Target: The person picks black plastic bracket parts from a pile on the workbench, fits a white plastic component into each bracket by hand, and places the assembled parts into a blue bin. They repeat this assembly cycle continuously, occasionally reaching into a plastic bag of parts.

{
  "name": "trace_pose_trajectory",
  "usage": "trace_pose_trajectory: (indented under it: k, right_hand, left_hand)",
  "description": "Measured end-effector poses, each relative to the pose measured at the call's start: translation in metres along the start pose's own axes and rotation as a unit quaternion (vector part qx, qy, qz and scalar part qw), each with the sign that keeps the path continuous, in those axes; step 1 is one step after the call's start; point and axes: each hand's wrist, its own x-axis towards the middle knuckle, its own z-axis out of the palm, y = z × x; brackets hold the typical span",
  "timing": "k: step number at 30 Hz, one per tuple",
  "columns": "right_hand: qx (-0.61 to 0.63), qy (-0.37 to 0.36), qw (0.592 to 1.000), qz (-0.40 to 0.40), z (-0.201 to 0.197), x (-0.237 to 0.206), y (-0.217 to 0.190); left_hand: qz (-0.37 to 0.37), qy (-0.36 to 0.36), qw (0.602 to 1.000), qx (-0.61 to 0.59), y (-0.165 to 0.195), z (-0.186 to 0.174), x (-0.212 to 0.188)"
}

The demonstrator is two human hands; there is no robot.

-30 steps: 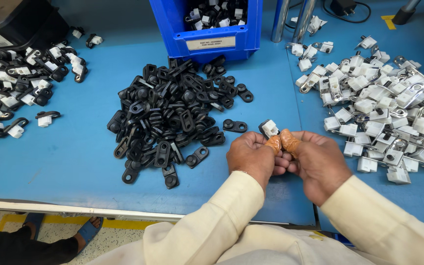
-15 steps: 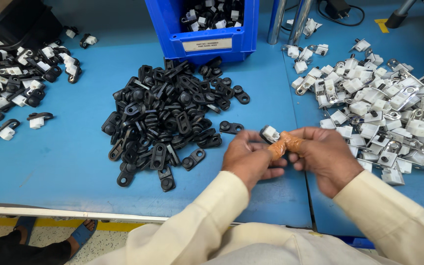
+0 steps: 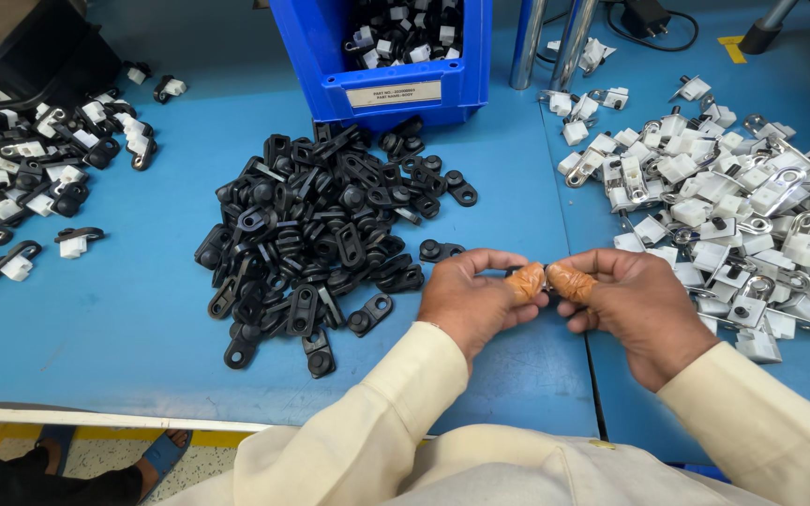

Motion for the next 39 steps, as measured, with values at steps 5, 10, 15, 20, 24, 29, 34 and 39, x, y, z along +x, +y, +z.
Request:
trace_pose_trajectory:
  k: [5, 10, 15, 20, 24, 29, 34, 39]
  right_hand:
    - [0.003, 0.081, 0.993, -0.088, 0.012, 0.011, 0.000]
    - [0.125, 0.071, 0.990, 0.002, 0.016, 0.004, -0.010]
    - [0.086, 0.055, 0.994, 0.043, 0.009, 0.000, -0.011]
    - [0.077, 0.037, 0.996, -0.024, 0.016, 0.012, -0.005]
    - [0.151, 0.097, 0.983, 0.042, 0.020, 0.021, -0.009]
    - [0.141, 0.065, 0.986, 0.062, 0.012, 0.014, -0.010]
    - [0.090, 0.043, 0.995, 0.001, 0.016, 0.017, -0.006]
    - [0.107, 0.075, 0.991, 0.018, 0.019, 0.019, -0.006]
  left_hand:
    - [0.024, 0.062, 0.997, 0.031, -0.004, 0.018, -0.001]
    - [-0.004, 0.055, 0.998, -0.037, 0.001, 0.015, 0.001]
    - [-0.050, 0.022, 0.988, -0.144, 0.000, 0.010, 0.000]
    - [-0.056, 0.023, 0.991, -0.121, -0.001, 0.015, 0.003]
    - [-0.038, 0.029, 0.991, -0.126, 0.002, 0.014, 0.007]
    - [-0.063, 0.012, 0.981, -0.185, 0.003, 0.013, 0.009]
    - [-0.056, -0.014, 0.979, -0.194, 0.001, 0.016, 0.012]
    - [-0.057, -0.015, 0.978, -0.200, 0.004, 0.015, 0.018]
